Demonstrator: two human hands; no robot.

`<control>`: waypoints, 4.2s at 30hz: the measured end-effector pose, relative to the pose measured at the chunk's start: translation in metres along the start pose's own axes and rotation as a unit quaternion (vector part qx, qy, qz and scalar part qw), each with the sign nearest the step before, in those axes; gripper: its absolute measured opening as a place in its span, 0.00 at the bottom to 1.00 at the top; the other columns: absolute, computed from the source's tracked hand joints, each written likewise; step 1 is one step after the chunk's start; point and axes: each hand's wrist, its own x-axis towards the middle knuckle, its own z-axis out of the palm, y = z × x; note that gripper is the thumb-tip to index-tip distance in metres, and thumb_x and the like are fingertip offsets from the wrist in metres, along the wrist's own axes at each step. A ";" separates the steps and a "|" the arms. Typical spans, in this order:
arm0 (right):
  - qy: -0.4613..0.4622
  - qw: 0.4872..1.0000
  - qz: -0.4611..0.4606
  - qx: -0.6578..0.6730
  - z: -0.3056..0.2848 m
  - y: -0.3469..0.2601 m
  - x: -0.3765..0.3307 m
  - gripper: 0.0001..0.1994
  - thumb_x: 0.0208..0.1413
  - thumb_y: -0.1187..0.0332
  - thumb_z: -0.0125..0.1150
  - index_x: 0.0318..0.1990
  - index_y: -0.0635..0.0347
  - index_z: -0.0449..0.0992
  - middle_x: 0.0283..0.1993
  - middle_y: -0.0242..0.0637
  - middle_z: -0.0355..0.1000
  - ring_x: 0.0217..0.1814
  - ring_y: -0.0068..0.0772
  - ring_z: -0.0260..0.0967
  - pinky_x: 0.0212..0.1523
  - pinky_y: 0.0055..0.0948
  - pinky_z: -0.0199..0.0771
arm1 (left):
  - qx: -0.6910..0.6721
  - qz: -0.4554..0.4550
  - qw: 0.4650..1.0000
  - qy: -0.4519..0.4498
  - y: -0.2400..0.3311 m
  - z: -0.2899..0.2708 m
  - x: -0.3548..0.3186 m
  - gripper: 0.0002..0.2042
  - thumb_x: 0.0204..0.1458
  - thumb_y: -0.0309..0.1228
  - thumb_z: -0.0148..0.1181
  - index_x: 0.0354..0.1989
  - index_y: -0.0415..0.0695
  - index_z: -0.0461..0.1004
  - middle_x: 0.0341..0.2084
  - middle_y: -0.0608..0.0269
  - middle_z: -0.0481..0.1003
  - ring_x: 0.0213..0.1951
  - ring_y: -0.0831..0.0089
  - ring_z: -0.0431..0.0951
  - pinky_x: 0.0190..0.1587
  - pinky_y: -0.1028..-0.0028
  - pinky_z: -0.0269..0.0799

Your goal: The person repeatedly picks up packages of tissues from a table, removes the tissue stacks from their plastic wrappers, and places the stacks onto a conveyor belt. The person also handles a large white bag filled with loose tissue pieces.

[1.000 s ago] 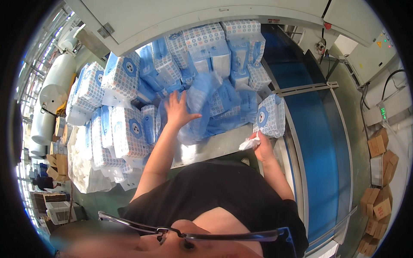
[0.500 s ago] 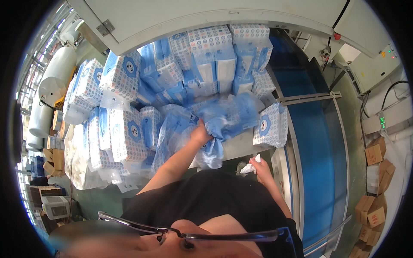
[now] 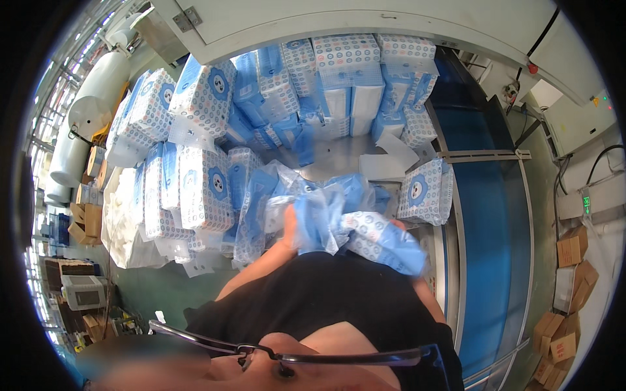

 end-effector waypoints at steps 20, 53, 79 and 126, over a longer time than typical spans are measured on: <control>-0.215 0.746 -0.027 -0.629 0.140 0.059 0.124 0.60 0.36 0.48 0.76 0.74 0.37 0.38 0.75 0.62 0.31 0.64 0.63 0.62 0.56 0.45 0.72 | -0.239 -0.252 0.895 0.278 -0.091 -0.067 -0.114 0.18 0.51 0.39 0.57 0.49 0.47 0.76 0.44 0.56 0.76 0.46 0.63 0.77 0.46 0.61 0.72; -0.377 0.915 -0.041 -0.136 0.179 -0.051 0.066 0.12 0.56 0.66 0.64 0.43 0.62 0.78 0.40 0.36 0.78 0.43 0.23 0.73 0.34 0.23 0.73 | -0.023 -0.074 0.876 0.476 0.032 -0.023 -0.168 0.16 0.57 0.38 0.53 0.51 0.45 0.73 0.45 0.58 0.76 0.46 0.64 0.76 0.48 0.62 0.74; -0.288 0.844 -0.426 -0.154 0.515 -0.059 -0.006 0.10 0.39 0.85 0.42 0.29 0.61 0.64 0.40 0.47 0.68 0.46 0.41 0.66 0.53 0.38 0.64 | 0.107 -0.078 0.718 0.683 -0.170 -0.571 -0.363 0.16 0.62 0.40 0.46 0.52 0.47 0.74 0.52 0.58 0.72 0.52 0.61 0.73 0.54 0.61 0.71; -0.696 0.700 -0.113 0.116 0.437 -0.228 -0.130 0.18 0.59 0.81 0.53 0.57 0.66 0.69 0.62 0.48 0.58 0.62 0.44 0.63 0.61 0.37 0.67 | 0.134 -0.107 0.727 0.665 -0.157 -0.424 -0.307 0.13 0.52 0.33 0.65 0.41 0.36 0.78 0.31 0.61 0.80 0.33 0.75 0.78 0.39 0.74 0.73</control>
